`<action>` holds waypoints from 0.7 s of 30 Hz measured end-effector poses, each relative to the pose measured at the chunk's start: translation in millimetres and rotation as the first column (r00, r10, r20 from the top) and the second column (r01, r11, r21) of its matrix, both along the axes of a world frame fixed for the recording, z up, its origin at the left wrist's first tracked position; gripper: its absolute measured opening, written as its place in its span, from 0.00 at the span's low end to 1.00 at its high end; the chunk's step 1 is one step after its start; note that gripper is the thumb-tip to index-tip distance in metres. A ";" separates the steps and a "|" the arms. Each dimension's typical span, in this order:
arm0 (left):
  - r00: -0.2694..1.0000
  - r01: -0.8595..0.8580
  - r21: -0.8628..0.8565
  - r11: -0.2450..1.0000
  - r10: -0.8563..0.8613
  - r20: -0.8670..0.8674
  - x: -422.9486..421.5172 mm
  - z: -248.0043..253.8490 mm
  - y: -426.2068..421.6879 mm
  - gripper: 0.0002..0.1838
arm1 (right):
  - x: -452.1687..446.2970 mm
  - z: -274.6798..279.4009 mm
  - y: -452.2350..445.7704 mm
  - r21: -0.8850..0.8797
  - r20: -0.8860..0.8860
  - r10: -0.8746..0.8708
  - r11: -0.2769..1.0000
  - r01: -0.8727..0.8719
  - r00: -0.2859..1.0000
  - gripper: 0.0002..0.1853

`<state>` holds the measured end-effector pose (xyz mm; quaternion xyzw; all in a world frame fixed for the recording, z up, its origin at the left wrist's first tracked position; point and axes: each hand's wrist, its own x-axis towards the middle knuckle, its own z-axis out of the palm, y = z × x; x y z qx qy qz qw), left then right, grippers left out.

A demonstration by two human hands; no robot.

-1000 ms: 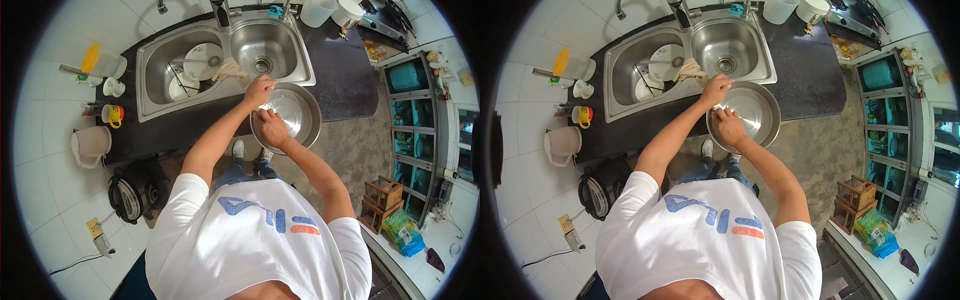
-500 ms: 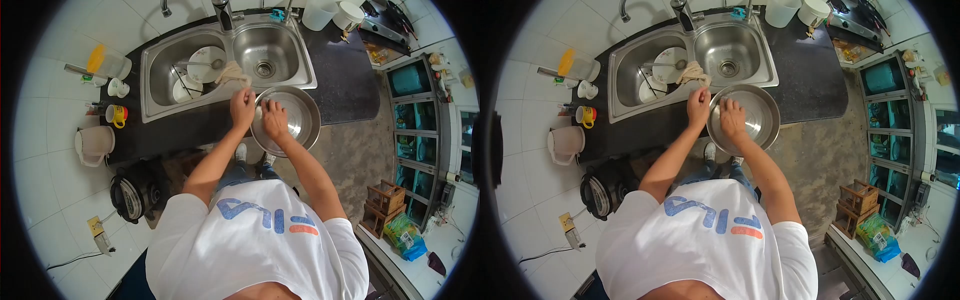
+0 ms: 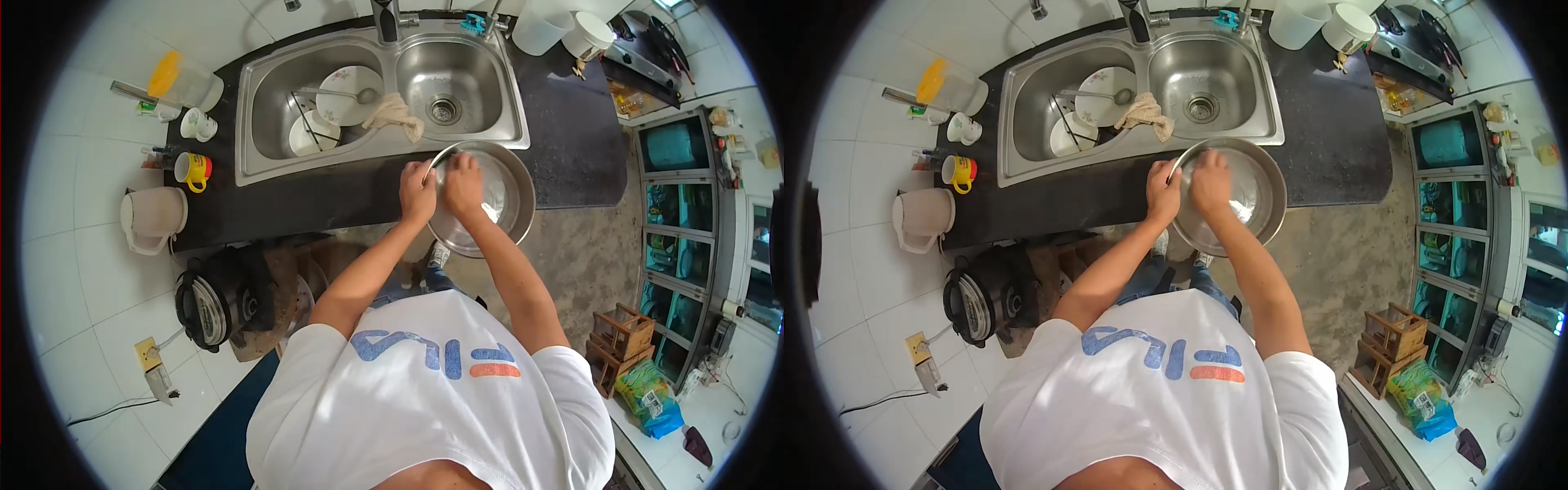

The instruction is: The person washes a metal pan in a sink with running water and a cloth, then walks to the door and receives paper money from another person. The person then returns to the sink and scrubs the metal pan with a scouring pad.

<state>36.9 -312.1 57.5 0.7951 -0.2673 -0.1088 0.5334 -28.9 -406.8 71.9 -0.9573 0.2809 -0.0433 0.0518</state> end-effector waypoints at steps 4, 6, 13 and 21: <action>0.997 0.006 0.055 0.998 -0.010 0.077 7.0 3.5 -0.4 0.13 | -32.2 3.2 31.9 0.072 0.032 0.403 0.912 -0.405 0.915 0.16; 0.998 0.006 0.054 0.999 -0.009 0.055 6.9 4.7 -0.1 0.13 | -50.1 20.3 26.9 0.212 0.005 0.542 0.821 -0.530 0.841 0.16; 0.996 0.022 0.063 0.998 -0.027 0.082 10.9 3.5 -2.8 0.12 | -30.3 2.6 1.3 0.011 -0.037 0.432 0.902 -0.432 0.901 0.19; 0.995 0.083 0.063 0.995 -0.087 0.054 23.4 -1.2 -12.9 0.11 | -55.4 4.3 -38.6 -0.049 0.007 -0.148 0.988 0.148 0.989 0.27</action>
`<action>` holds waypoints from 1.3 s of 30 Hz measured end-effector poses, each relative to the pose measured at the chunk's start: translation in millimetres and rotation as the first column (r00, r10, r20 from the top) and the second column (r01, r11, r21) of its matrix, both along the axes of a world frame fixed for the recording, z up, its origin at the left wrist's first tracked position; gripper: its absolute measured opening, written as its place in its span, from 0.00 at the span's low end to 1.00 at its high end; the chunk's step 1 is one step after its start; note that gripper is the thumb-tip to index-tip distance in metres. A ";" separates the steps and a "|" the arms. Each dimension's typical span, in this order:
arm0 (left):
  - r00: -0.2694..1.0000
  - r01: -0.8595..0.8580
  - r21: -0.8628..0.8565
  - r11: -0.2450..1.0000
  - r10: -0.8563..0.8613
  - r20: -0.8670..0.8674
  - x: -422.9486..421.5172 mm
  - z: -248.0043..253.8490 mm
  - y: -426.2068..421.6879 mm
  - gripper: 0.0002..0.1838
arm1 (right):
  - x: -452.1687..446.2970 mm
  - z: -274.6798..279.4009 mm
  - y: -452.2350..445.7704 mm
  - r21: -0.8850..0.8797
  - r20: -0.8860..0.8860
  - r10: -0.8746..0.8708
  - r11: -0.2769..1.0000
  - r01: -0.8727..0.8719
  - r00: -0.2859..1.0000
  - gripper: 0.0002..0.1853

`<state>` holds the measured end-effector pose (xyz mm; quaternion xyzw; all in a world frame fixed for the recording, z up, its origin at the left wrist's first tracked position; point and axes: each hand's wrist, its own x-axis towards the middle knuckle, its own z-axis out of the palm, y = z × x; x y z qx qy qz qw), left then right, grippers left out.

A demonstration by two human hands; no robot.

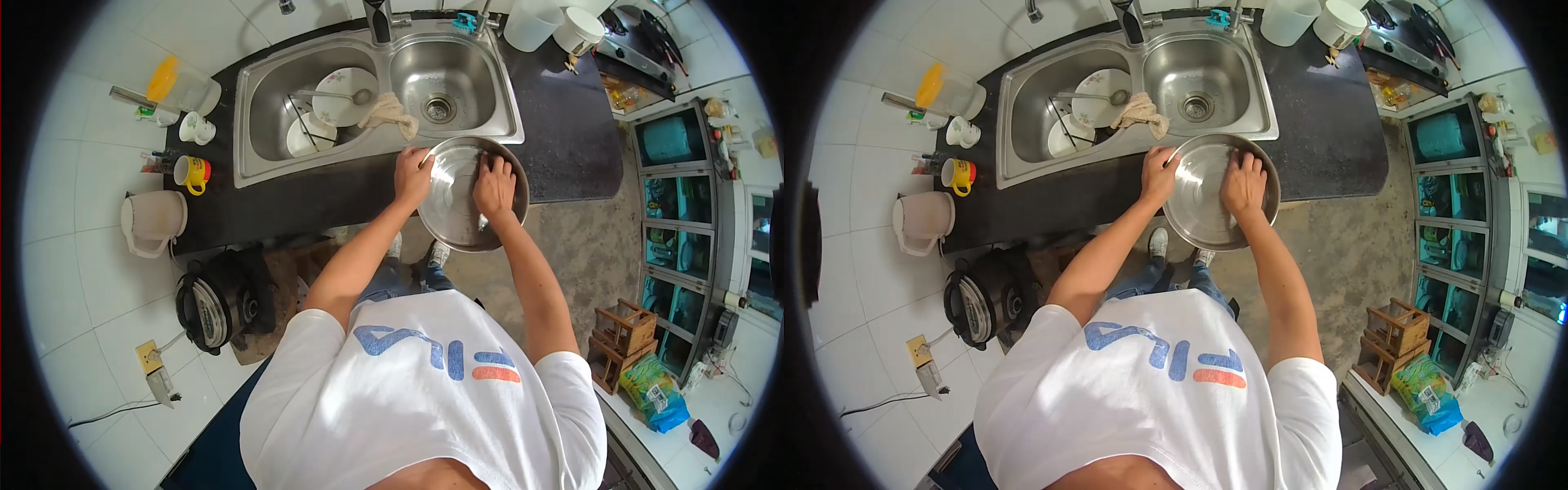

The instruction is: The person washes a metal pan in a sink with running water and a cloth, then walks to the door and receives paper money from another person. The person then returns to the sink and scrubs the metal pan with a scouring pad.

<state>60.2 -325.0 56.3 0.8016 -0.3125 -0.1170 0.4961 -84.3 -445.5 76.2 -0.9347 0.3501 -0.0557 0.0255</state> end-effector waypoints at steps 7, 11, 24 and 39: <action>0.978 0.208 0.031 0.978 -0.207 -0.028 23.5 -3.1 -32.0 0.12 | 24.0 -13.7 32.7 -0.008 -0.006 0.063 0.998 -0.063 0.998 0.24; 0.901 0.427 0.051 0.903 -0.430 0.066 40.9 -5.3 -58.2 0.14 | 39.6 -6.2 61.3 0.080 -0.055 0.254 0.965 -0.250 0.966 0.25; 0.996 -0.074 -0.052 0.996 0.077 0.049 -8.6 25.6 21.2 0.17 | 23.8 -13.2 7.9 0.040 -0.044 -0.109 0.993 0.110 0.993 0.19; 0.995 0.029 -0.089 0.996 -0.020 0.100 4.3 4.0 -1.1 0.11 | 11.1 9.8 58.3 0.156 0.040 0.675 0.724 -0.672 0.737 0.18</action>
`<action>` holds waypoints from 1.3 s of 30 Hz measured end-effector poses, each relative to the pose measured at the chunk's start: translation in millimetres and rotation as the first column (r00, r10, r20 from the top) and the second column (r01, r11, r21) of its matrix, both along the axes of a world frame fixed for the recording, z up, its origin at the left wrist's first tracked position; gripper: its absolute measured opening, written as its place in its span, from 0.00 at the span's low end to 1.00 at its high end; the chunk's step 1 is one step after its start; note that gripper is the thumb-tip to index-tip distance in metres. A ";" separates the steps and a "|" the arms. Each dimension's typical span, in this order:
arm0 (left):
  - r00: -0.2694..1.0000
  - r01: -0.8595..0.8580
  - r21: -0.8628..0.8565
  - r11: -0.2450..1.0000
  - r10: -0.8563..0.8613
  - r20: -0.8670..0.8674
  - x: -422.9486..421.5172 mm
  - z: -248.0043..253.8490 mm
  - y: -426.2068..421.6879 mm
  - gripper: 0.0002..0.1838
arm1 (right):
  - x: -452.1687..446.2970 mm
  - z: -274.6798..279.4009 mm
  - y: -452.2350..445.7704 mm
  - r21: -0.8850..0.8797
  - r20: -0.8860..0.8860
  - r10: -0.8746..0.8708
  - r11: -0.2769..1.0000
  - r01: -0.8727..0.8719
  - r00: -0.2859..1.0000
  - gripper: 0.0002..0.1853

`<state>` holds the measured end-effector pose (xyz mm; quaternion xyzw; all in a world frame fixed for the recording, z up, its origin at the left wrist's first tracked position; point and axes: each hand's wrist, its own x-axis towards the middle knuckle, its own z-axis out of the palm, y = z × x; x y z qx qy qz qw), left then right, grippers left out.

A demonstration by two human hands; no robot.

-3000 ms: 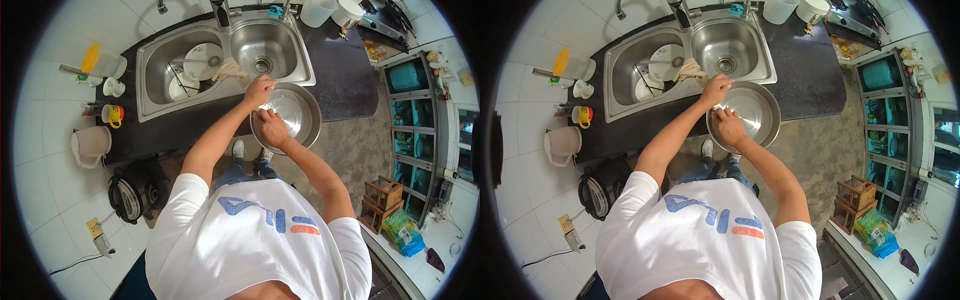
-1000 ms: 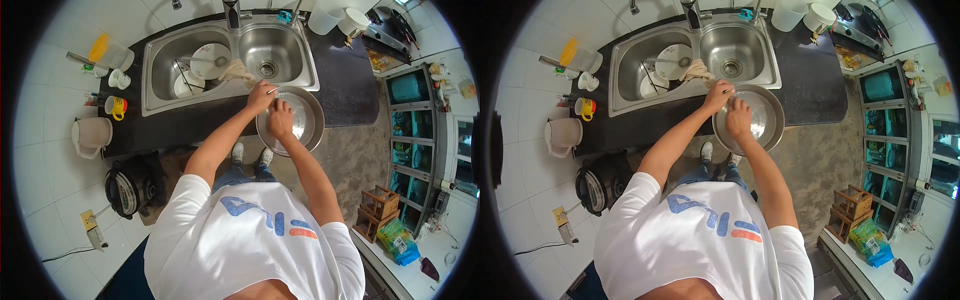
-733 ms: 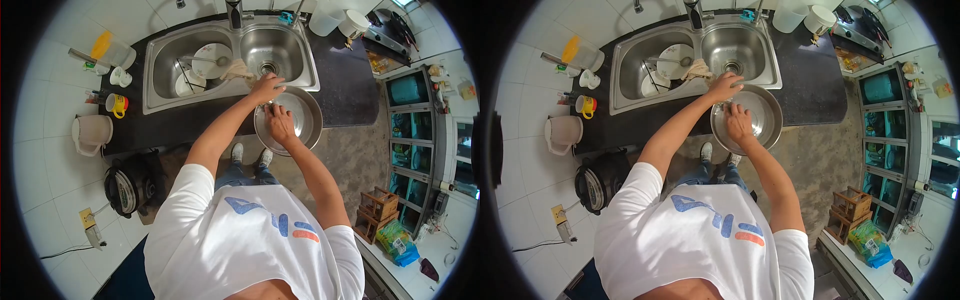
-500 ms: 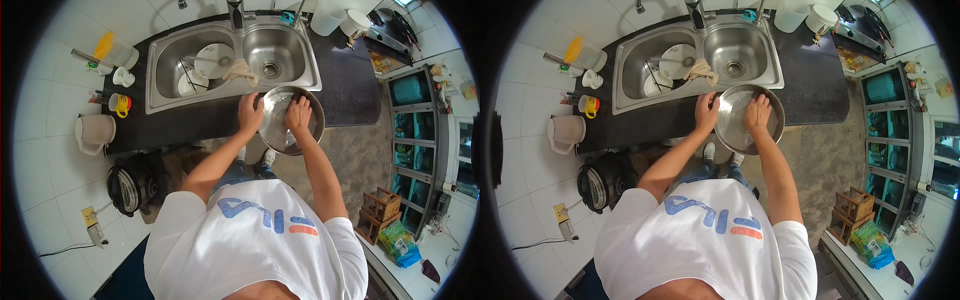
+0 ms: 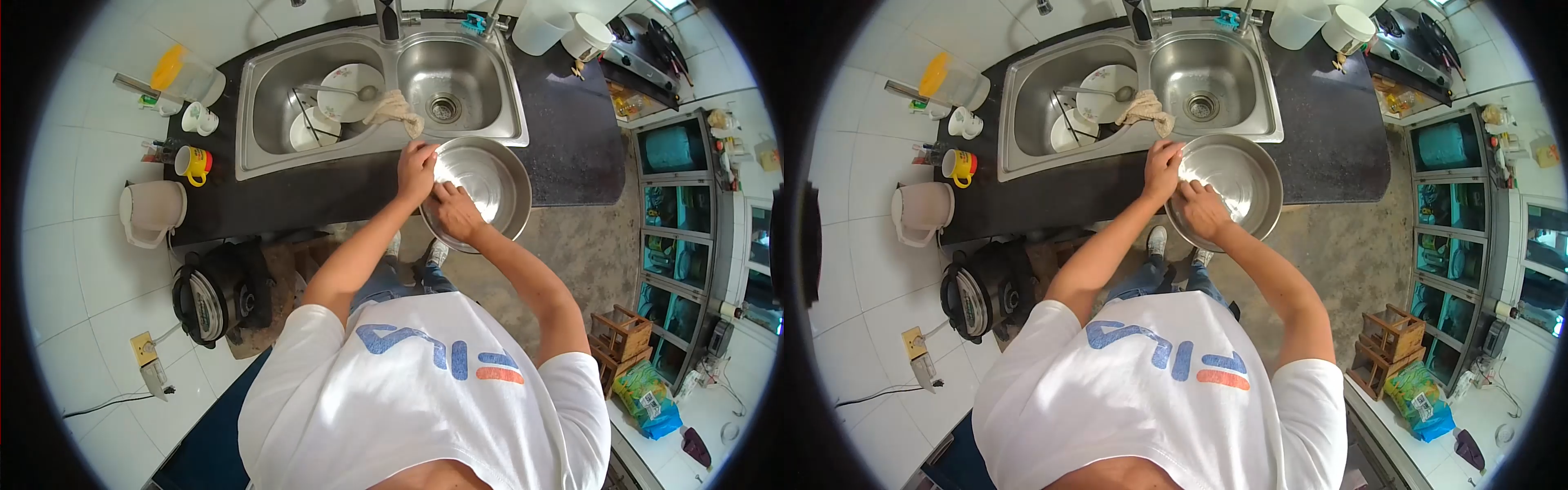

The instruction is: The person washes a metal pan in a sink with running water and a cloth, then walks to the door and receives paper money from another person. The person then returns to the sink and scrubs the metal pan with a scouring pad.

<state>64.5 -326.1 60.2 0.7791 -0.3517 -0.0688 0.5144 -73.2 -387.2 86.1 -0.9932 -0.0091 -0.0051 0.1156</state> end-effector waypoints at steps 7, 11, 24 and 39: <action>0.955 0.287 -0.011 0.958 -0.287 -0.069 30.4 -5.8 -35.4 0.09 | 13.9 -9.1 -8.2 -0.149 0.056 -0.126 0.980 0.133 0.990 0.20; 0.924 0.376 0.042 0.926 -0.378 0.058 40.3 -14.9 -47.9 0.09 | 26.4 -9.9 -38.0 -0.215 0.036 -0.382 0.900 0.380 0.924 0.21; 0.986 -0.105 0.001 0.995 0.104 -0.127 -14.5 13.2 25.1 0.13 | 11.7 -8.8 -46.7 -0.198 0.036 -0.738 0.655 0.729 0.674 0.15; 0.993 -0.106 -0.006 0.994 0.105 -0.045 -14.2 4.1 17.6 0.11 | 6.6 1.1 11.8 -0.010 0.001 -0.054 0.998 0.054 0.999 0.18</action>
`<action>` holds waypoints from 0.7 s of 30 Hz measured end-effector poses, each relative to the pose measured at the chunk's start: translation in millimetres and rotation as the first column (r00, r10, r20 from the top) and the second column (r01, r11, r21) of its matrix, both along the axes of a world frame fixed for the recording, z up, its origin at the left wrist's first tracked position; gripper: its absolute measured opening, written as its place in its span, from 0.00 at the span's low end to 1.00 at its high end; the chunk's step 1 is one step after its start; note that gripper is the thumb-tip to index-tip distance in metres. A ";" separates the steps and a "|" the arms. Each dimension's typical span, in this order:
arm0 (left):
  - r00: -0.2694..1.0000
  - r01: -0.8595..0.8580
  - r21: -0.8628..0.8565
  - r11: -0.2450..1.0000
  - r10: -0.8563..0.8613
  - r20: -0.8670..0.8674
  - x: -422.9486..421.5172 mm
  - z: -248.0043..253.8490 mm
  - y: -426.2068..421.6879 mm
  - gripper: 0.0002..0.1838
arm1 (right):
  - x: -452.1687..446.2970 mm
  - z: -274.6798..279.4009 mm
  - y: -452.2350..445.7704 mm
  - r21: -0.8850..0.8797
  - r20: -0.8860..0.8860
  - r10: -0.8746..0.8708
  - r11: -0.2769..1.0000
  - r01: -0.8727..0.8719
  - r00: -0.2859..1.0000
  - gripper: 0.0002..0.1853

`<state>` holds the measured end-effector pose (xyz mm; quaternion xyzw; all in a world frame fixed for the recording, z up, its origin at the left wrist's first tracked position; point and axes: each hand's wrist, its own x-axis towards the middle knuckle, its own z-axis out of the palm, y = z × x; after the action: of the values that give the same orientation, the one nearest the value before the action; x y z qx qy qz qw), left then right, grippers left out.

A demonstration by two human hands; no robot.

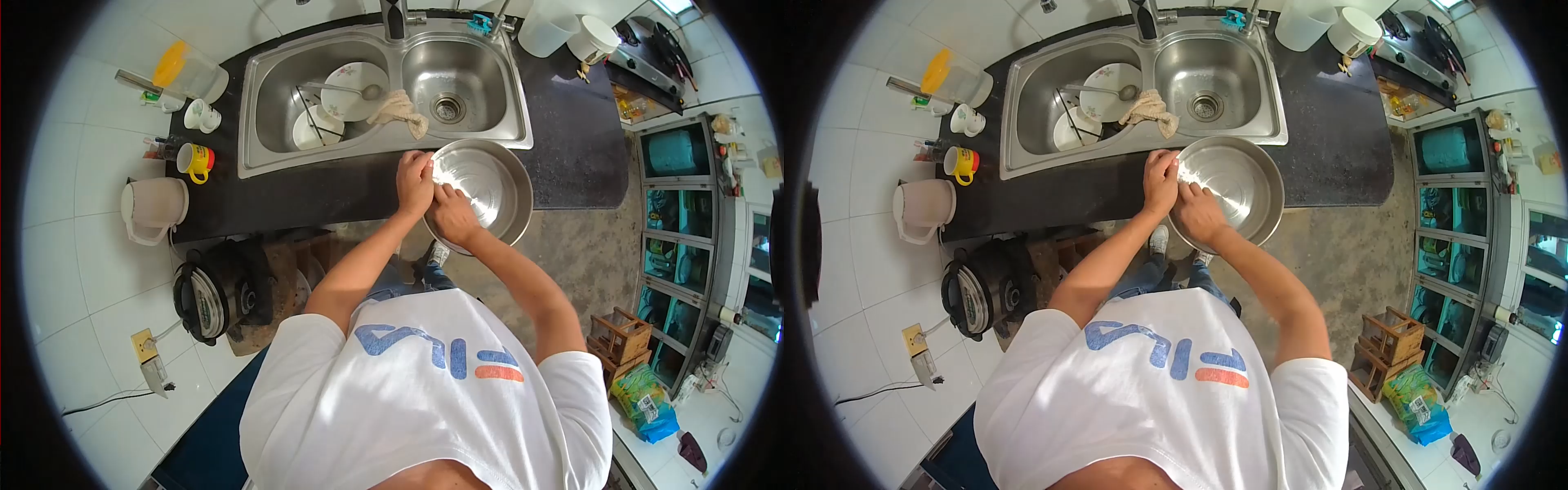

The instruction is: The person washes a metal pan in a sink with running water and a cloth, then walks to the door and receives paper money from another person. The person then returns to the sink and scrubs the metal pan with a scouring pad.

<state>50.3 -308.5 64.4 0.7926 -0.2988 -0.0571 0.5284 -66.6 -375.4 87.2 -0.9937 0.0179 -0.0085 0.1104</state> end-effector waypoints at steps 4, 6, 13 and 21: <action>0.999 0.052 0.026 0.998 -0.053 0.005 9.9 -0.1 -7.0 0.09 | -28.4 9.5 -11.0 0.064 0.002 0.200 0.978 -0.200 0.980 0.18; 0.997 0.080 0.041 0.996 -0.080 -0.007 15.1 1.1 -11.0 0.09 | -20.9 5.1 -13.4 0.027 0.000 0.178 0.984 -0.178 0.984 0.18; 0.995 0.091 0.000 0.996 -0.091 0.048 19.9 -7.5 -16.2 0.07 | 19.6 -11.3 -51.0 -0.165 -0.003 -0.181 0.970 0.178 0.983 0.20; 0.991 0.118 0.014 0.993 -0.117 -0.063 18.2 1.2 -15.8 0.09 | -54.0 -4.2 -70.2 -0.087 -0.073 -0.394 0.918 0.388 0.916 0.23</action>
<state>68.5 -324.3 65.6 0.7762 -0.3277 -0.1153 0.5262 -120.6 -445.6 83.0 -0.9727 0.2206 0.0133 0.0703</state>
